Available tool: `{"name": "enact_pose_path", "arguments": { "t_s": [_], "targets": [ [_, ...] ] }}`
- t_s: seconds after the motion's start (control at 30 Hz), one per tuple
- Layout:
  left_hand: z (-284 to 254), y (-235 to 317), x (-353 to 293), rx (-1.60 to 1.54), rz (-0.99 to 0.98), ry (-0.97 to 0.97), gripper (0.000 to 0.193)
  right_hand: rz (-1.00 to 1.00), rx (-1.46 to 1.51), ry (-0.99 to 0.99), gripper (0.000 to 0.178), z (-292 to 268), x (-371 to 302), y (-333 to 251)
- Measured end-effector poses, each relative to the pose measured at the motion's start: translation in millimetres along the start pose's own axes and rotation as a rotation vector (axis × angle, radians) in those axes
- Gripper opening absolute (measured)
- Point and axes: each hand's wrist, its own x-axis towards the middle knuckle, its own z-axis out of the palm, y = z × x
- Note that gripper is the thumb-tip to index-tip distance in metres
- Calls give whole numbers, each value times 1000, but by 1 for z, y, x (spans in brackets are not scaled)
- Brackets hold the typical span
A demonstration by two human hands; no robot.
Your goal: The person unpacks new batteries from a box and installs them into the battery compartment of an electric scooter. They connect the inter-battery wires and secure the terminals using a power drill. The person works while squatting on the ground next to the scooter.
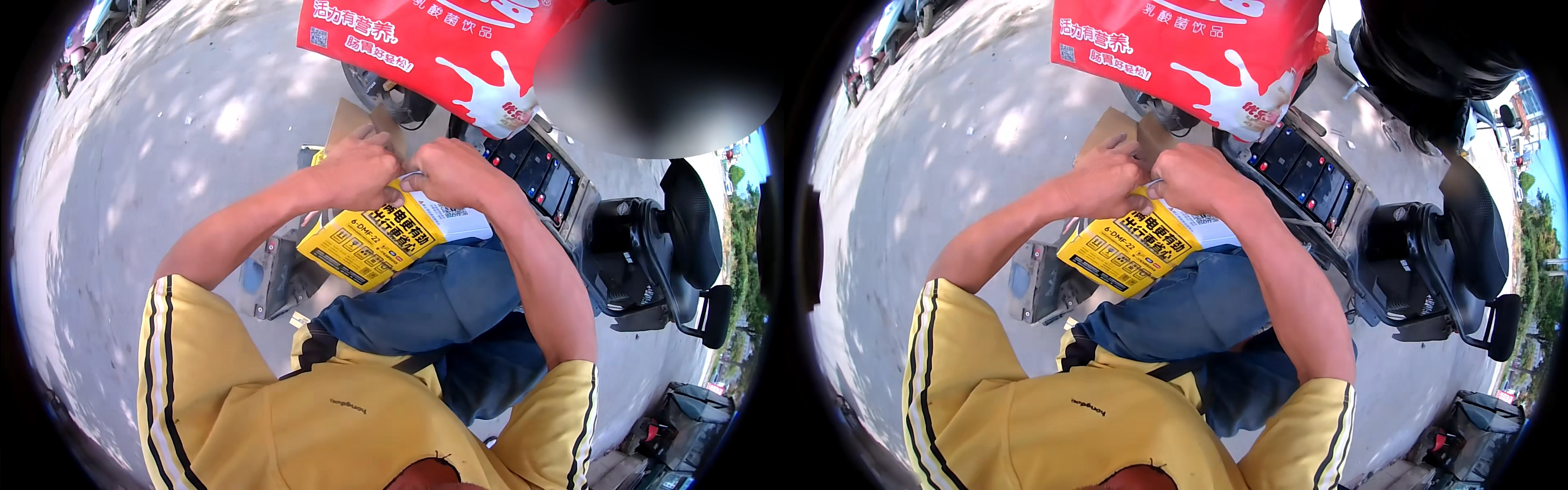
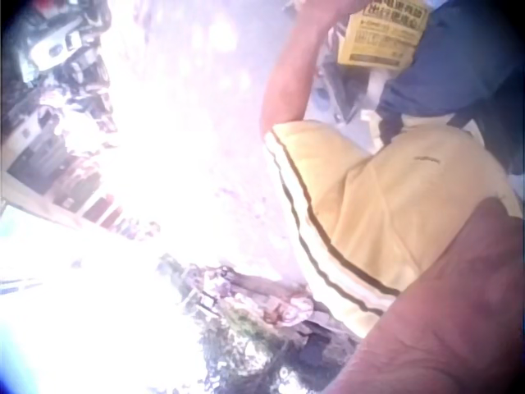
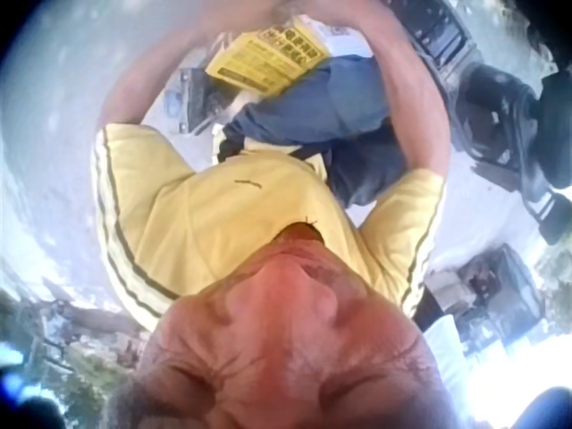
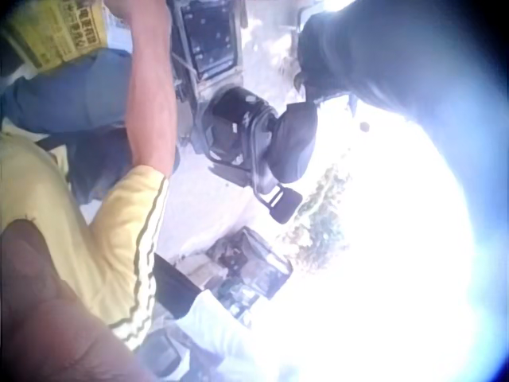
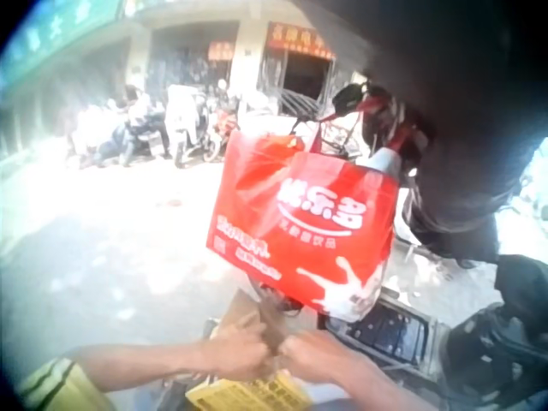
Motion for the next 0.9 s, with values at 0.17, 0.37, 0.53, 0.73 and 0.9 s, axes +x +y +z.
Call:
{"name": "enact_pose_path", "arguments": {
  "t_s": [0.17, 0.37, 0.53, 0.73, 0.9],
  "targets": [
    [11, -2, -1, -144, 66, 272, 35, -38, 208, -16, 27, -5, -4, 20],
    [-2, 4, -6, -98, 120, 337, 31, -17, 610, -23, 31, 1, -2, 53],
    [0, -26, -45, -103, -189, 230, 28, 279, 1123, 357, 45, 0, -75, 127],
    [-25, -67, -60, 130, -212, 143, 25, 288, 996, 744, 37, -7, -108, 134],
    [-41, -133, -129, 234, -469, 283, 21, 521, 1070, 1246, 37, 35, -192, 183]
  ]
}}
